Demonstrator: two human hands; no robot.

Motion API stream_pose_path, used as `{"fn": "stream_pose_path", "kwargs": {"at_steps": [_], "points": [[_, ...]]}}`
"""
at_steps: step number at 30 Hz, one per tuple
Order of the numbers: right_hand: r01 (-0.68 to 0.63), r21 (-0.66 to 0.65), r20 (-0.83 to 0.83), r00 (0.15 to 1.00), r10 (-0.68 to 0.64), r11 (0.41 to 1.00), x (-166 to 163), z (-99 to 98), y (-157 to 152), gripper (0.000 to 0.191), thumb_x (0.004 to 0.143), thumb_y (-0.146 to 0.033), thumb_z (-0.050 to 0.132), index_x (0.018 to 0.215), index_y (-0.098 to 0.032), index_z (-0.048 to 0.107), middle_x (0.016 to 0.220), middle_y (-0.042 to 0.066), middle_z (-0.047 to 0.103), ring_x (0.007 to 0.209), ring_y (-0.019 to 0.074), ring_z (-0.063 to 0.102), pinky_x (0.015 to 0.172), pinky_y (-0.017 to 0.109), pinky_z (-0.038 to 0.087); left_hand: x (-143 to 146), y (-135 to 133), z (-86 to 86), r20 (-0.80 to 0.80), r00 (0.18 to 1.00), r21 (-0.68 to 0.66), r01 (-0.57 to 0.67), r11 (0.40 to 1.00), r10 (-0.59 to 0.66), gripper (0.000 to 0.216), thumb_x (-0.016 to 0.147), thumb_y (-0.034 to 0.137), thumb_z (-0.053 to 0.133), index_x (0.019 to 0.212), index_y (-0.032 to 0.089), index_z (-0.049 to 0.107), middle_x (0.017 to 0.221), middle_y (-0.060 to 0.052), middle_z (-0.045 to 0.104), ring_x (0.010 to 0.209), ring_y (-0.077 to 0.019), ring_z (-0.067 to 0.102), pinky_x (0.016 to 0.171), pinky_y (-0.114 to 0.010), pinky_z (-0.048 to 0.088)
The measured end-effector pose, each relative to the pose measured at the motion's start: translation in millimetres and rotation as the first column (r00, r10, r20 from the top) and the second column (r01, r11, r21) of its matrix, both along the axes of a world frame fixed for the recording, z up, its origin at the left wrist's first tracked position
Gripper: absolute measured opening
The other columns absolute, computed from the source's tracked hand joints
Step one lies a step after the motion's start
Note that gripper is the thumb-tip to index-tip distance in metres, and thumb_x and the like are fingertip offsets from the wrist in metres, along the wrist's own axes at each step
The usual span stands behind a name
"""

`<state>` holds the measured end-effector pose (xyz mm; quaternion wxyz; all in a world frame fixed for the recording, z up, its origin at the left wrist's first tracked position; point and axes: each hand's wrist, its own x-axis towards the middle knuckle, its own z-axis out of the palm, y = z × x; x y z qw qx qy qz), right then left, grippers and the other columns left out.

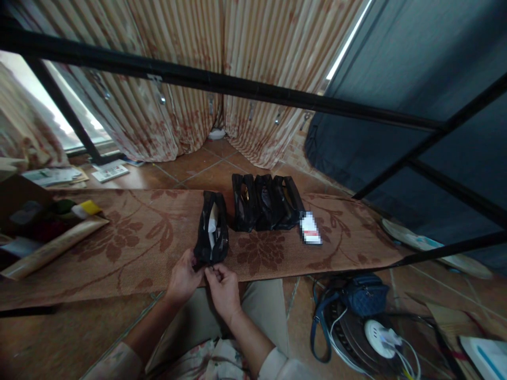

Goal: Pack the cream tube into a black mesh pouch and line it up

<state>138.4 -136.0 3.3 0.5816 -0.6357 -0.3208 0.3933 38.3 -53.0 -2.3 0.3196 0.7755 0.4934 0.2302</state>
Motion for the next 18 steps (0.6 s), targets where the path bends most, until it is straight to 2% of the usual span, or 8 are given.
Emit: {"fn": "stream_pose_path", "kwargs": {"at_steps": [4, 10, 18], "points": [[-0.030, 0.002, 0.017, 0.999, 0.030, 1.000, -1, 0.2, -4, 0.030, 0.080, -0.044, 0.058, 0.065, -0.017, 0.056, 0.059, -0.005, 0.042, 0.057, 0.0091, 0.035, 0.055, 0.022, 0.031, 0, 0, -2.7, -0.024, 1.000, 0.022, 0.019, 1.000, -0.018, 0.011, 0.080, 0.030, 0.053, 0.079, 0.020, 0.047, 0.077, -0.003, 0.057, 0.074, -0.0188, 0.059, 0.065, -0.029, 0.042], [-0.007, 0.018, 0.003, 1.000, 0.007, 1.000, -6, 3.9, -6, 0.032, 0.081, -0.043, 0.056, 0.062, -0.018, 0.051, 0.057, -0.006, 0.040, 0.055, 0.0085, 0.033, 0.053, 0.022, 0.029, -1, 0, -5.6, -0.052, 0.995, 0.066, 0.087, 0.994, -0.084, 0.010, 0.086, 0.027, 0.045, 0.087, 0.019, 0.052, 0.084, -0.005, 0.059, 0.079, -0.0190, 0.059, 0.070, -0.029, 0.043], [0.033, -0.019, -0.045, 0.998, -0.034, 0.999, -5, 11.9, -7, 0.033, 0.081, -0.043, 0.057, 0.061, -0.017, 0.051, 0.053, -0.006, 0.043, 0.051, 0.0077, 0.034, 0.049, 0.022, 0.026, 2, -1, -7.7, -0.124, 0.990, 0.107, 0.082, 0.991, -0.069, 0.014, 0.089, 0.027, 0.041, 0.090, 0.018, 0.053, 0.084, -0.006, 0.060, 0.081, -0.0197, 0.060, 0.070, -0.028, 0.042]]}}
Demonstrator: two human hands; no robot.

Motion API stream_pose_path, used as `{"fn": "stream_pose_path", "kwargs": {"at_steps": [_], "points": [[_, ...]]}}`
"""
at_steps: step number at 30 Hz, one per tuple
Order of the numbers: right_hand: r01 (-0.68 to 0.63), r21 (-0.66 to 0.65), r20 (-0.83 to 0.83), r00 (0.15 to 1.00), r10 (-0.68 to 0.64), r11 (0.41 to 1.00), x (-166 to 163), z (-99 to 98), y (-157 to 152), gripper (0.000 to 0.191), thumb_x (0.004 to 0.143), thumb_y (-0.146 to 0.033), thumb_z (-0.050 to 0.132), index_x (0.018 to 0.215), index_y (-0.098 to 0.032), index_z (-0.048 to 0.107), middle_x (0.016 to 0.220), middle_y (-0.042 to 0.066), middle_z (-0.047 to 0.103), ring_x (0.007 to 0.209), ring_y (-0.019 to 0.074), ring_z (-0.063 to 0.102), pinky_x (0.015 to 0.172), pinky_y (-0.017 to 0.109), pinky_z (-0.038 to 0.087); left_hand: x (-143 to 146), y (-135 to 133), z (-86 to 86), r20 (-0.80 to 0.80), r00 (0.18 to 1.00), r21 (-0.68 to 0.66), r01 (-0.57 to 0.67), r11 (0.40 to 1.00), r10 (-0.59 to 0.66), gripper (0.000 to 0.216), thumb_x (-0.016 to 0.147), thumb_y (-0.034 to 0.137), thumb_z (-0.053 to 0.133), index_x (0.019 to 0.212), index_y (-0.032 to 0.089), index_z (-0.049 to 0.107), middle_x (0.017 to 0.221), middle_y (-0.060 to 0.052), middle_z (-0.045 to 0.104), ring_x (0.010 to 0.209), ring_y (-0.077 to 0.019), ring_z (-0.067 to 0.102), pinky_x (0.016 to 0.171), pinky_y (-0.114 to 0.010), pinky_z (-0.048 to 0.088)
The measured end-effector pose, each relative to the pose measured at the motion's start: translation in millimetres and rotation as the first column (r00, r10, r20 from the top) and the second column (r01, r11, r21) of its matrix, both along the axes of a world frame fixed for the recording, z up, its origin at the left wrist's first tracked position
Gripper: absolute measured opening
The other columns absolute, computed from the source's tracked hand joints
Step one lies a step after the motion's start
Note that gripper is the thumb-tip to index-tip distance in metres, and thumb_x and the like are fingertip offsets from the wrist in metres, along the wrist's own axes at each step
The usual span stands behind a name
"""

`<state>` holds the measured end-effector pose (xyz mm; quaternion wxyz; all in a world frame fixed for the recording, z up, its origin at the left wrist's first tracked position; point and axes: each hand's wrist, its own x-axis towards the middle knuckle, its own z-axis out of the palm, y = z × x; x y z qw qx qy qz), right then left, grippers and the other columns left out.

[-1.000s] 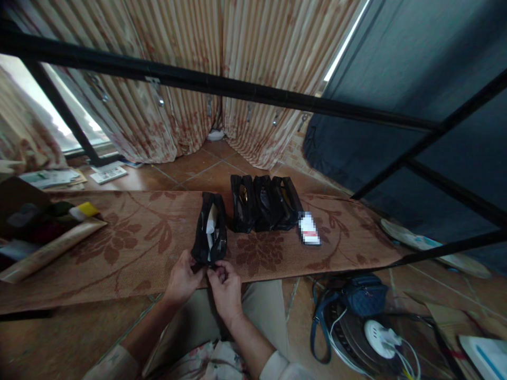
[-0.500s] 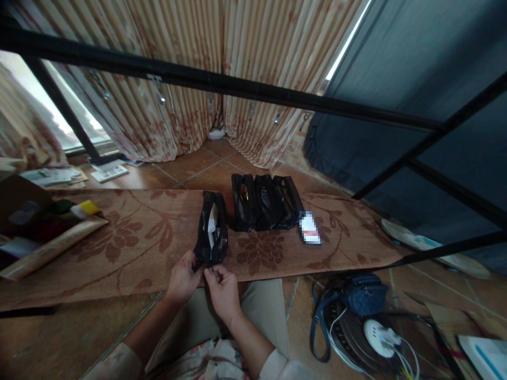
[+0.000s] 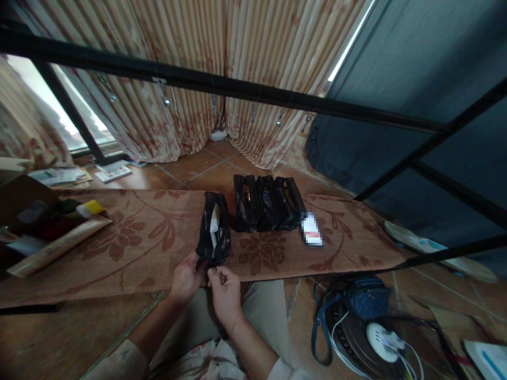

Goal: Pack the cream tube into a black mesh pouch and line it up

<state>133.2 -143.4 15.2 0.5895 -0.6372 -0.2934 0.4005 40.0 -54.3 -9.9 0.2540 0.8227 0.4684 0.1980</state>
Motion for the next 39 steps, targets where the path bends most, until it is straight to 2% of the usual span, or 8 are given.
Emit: {"fn": "stream_pose_path", "kwargs": {"at_steps": [4, 7, 11, 17, 32, 35, 39], "points": [[0.019, 0.006, -0.062, 0.998, -0.018, 1.000, -1, 8.2, 0, 0.034, 0.080, -0.043, 0.057, 0.060, -0.017, 0.050, 0.051, -0.007, 0.041, 0.048, 0.0070, 0.032, 0.048, 0.022, 0.024, 1, 0, -0.4, -0.033, 0.999, 0.018, -0.004, 1.000, 0.005, 0.014, 0.090, 0.026, 0.041, 0.088, 0.018, 0.052, 0.082, -0.005, 0.060, 0.077, -0.0187, 0.060, 0.066, -0.027, 0.040], [0.023, 0.034, -0.051, 0.998, -0.021, 0.999, -2, 19.3, 1, 0.035, 0.080, -0.042, 0.058, 0.057, -0.018, 0.048, 0.049, -0.007, 0.040, 0.048, 0.0069, 0.032, 0.048, 0.022, 0.025, 1, -1, 0.4, -0.048, 0.999, 0.030, -0.002, 1.000, 0.004, 0.015, 0.090, 0.027, 0.040, 0.087, 0.018, 0.052, 0.082, -0.006, 0.060, 0.075, -0.0186, 0.059, 0.065, -0.027, 0.039], [0.022, 0.066, -0.068, 0.998, -0.017, 0.998, -2, 32.8, 3, 0.034, 0.081, -0.042, 0.057, 0.058, -0.018, 0.049, 0.050, -0.007, 0.042, 0.046, 0.0065, 0.033, 0.046, 0.021, 0.024, 1, -1, 2.9, -0.054, 0.999, 0.042, -0.001, 0.999, 0.003, 0.016, 0.091, 0.028, 0.039, 0.087, 0.018, 0.051, 0.083, -0.006, 0.061, 0.076, -0.0186, 0.060, 0.066, -0.027, 0.040], [0.051, 0.079, -0.120, 0.992, -0.042, 0.996, -1, 42.2, 8, 0.032, 0.079, -0.042, 0.059, 0.060, -0.018, 0.052, 0.048, -0.007, 0.042, 0.043, 0.0054, 0.032, 0.044, 0.021, 0.023, 0, -1, 5.5, -0.058, 0.998, 0.043, 0.021, 0.999, -0.018, 0.018, 0.092, 0.027, 0.036, 0.088, 0.018, 0.051, 0.086, -0.007, 0.062, 0.080, -0.0193, 0.061, 0.067, -0.028, 0.042], [0.219, 0.051, -0.411, 0.894, -0.179, 0.974, 1, 81.6, 38, 0.031, 0.061, -0.042, 0.071, 0.059, -0.015, 0.057, 0.046, -0.007, 0.047, 0.038, 0.0023, 0.028, 0.039, 0.019, 0.016, -1, 1, 3.0, -0.058, 0.998, 0.034, 0.029, 0.999, -0.027, 0.018, 0.092, 0.027, 0.036, 0.086, 0.018, 0.051, 0.083, -0.007, 0.061, 0.079, -0.0195, 0.062, 0.067, -0.028, 0.042], [0.204, 0.057, -0.412, 0.897, -0.163, 0.977, 3, 81.9, 40, 0.031, 0.062, -0.043, 0.071, 0.059, -0.015, 0.057, 0.045, -0.007, 0.047, 0.037, 0.0023, 0.028, 0.038, 0.019, 0.016, -1, 0, 2.6, -0.044, 0.999, 0.025, 0.026, 0.999, -0.025, 0.020, 0.092, 0.027, 0.035, 0.087, 0.018, 0.052, 0.084, -0.008, 0.061, 0.082, -0.0206, 0.062, 0.070, -0.029, 0.043], [0.149, 0.096, -0.353, 0.930, -0.106, 0.984, 4, 72.1, 35, 0.033, 0.067, -0.046, 0.069, 0.060, -0.015, 0.057, 0.045, -0.006, 0.047, 0.037, 0.0031, 0.031, 0.038, 0.019, 0.019, -3, 0, 2.3, -0.018, 1.000, -0.010, 0.019, 1.000, -0.019, 0.016, 0.090, 0.025, 0.038, 0.091, 0.018, 0.053, 0.088, -0.007, 0.062, 0.083, -0.0202, 0.062, 0.073, -0.030, 0.045]]}}
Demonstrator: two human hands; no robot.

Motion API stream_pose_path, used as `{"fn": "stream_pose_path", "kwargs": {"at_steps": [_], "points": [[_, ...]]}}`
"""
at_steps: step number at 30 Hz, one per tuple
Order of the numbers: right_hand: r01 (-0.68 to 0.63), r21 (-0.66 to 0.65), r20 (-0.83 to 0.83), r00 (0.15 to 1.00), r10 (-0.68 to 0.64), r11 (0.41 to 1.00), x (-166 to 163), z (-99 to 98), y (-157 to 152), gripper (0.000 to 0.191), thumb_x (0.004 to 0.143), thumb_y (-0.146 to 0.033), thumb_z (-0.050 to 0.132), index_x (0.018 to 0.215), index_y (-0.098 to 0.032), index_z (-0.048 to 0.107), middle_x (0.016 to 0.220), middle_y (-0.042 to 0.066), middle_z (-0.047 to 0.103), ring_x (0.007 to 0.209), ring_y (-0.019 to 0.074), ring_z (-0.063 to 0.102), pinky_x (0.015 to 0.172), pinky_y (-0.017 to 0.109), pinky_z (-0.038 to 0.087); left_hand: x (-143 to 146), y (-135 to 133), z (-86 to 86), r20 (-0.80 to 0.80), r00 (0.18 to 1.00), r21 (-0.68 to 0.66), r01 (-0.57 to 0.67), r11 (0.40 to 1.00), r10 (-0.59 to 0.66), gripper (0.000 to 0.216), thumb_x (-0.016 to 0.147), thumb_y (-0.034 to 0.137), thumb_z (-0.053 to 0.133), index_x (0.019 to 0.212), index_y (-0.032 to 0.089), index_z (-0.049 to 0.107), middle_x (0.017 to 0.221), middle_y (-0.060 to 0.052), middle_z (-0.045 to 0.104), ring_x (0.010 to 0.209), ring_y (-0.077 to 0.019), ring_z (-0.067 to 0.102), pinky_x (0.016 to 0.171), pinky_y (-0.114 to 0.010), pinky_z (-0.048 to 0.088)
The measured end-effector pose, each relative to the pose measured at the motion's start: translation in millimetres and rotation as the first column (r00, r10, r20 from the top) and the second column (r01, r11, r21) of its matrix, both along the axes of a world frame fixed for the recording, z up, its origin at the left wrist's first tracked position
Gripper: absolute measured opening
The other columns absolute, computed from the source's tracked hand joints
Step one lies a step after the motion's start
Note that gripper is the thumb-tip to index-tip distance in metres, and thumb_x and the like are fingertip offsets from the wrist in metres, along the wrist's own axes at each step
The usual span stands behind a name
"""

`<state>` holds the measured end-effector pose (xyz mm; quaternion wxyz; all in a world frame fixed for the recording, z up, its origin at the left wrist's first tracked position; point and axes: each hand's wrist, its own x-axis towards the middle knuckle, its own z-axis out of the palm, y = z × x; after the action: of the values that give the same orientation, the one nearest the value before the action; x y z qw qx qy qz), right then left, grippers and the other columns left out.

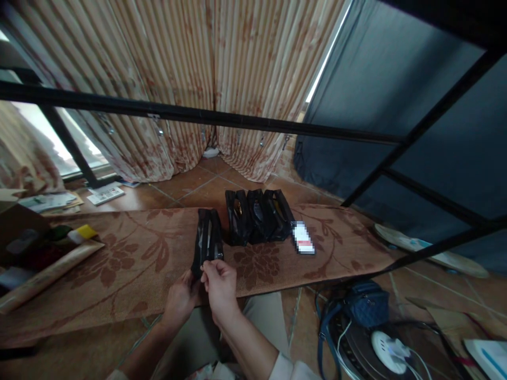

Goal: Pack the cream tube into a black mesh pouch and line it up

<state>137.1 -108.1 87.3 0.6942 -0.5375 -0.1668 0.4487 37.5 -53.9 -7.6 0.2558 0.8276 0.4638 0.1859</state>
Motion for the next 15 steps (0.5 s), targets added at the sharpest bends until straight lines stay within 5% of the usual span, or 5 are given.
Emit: {"fn": "stream_pose_path", "kwargs": {"at_steps": [5, 15], "points": [[-0.047, 0.001, 0.122, 0.991, 0.047, 0.999, 2, -15.3, -18, 0.036, 0.075, -0.051, 0.062, 0.067, -0.016, 0.060, 0.047, -0.007, 0.046, 0.039, 0.0041, 0.032, 0.039, 0.019, 0.022, -2, -2, 7.4, 0.032, 0.999, -0.057, -0.043, 0.997, 0.045, 0.014, 0.085, 0.028, 0.047, 0.094, 0.018, 0.051, 0.089, -0.007, 0.062, 0.081, -0.0204, 0.063, 0.069, -0.031, 0.046], [0.096, -0.089, 0.340, 0.938, -0.060, 0.991, 33, -52.3, -36, 0.038, 0.079, -0.051, 0.057, 0.063, -0.016, 0.058, 0.049, -0.005, 0.046, 0.046, 0.0077, 0.037, 0.046, 0.021, 0.027, 10, 6, 26.0, 0.065, 0.997, -0.152, -0.036, 0.988, 0.047, 0.076, 0.069, 0.030, 0.069, 0.134, 0.017, 0.033, 0.123, -0.012, 0.057, 0.110, -0.0257, 0.057, 0.089, -0.035, 0.045]]}}
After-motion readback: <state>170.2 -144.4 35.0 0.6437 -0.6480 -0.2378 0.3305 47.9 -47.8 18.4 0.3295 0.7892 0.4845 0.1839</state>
